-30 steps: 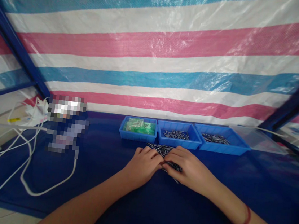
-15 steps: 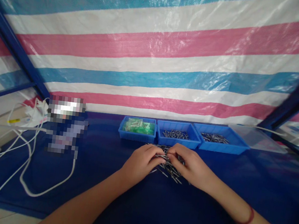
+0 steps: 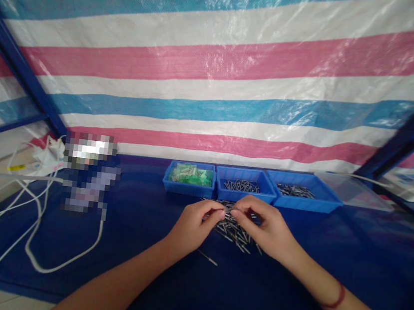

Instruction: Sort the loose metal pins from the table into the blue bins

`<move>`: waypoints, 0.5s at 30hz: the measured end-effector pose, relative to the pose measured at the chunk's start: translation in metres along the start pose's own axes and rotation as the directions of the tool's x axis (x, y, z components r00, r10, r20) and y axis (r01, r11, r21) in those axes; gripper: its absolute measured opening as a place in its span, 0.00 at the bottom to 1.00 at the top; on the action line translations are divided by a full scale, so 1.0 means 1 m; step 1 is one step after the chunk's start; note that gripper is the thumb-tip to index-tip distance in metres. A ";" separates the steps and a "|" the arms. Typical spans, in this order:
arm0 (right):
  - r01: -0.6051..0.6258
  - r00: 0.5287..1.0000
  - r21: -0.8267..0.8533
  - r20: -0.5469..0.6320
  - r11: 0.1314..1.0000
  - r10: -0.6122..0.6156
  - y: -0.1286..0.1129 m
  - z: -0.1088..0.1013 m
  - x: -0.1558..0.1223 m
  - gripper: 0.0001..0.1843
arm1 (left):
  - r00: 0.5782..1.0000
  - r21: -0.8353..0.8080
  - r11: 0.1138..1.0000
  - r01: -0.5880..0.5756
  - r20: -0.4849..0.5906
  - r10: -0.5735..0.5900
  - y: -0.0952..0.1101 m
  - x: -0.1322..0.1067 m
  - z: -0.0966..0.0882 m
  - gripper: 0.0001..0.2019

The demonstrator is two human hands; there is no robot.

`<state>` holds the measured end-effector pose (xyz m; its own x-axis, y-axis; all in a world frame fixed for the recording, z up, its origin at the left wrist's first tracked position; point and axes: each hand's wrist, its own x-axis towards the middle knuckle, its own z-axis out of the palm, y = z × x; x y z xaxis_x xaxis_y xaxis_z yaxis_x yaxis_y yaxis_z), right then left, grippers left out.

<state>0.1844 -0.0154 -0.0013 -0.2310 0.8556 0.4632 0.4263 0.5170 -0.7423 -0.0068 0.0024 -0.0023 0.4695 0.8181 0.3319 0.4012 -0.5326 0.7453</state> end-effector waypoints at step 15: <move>-0.023 0.998 0.107 -0.057 0.994 0.029 0.003 0.005 -0.002 0.08 | 0.998 -0.078 0.995 0.056 0.027 -0.054 0.003 -0.001 0.006 0.08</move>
<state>0.1816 -0.0159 -0.0068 -0.1679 0.8676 0.4681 0.3352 0.4968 -0.8005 -0.0013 -0.0018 -0.0042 0.4681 0.8394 0.2760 0.3638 -0.4678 0.8055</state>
